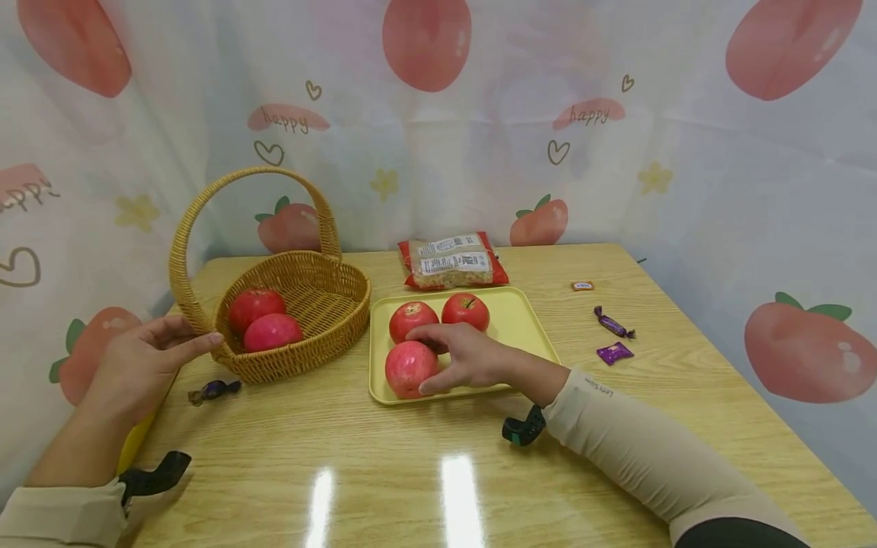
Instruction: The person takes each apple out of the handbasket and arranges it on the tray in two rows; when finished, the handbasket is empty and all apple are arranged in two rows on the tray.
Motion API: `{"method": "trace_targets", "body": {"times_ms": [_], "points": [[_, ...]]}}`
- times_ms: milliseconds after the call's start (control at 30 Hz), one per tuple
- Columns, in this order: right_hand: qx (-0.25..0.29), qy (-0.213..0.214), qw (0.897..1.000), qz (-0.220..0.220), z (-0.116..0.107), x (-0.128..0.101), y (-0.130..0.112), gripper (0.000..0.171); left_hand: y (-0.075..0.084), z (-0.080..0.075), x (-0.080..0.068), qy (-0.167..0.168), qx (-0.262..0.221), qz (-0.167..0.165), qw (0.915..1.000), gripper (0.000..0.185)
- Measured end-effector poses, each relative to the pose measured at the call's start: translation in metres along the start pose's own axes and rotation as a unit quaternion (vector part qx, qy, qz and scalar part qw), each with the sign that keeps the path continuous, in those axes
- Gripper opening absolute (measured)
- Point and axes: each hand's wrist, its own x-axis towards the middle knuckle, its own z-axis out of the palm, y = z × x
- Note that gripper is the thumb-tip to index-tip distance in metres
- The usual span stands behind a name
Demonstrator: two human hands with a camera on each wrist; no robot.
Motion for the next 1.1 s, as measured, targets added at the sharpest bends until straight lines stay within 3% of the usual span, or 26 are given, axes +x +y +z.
{"method": "trace_targets", "body": {"times_ms": [567, 833, 1100], "points": [[0.032, 0.012, 0.999, -0.030, -0.007, -0.005, 0.003, 0.069, 0.001, 0.001, 0.000, 0.005, -0.019, 0.009, 0.9998, 0.034], [0.034, 0.033, 0.998, -0.052, -0.009, -0.006, 0.002, 0.070, 0.001, 0.001, -0.001, 0.004, 0.016, 0.002, 0.9999, 0.049], [0.068, 0.037, 0.995, -0.066, -0.012, -0.005, 0.000, 0.070, 0.002, 0.001, -0.001, 0.005, 0.019, 0.002, 0.9998, 0.049]]}}
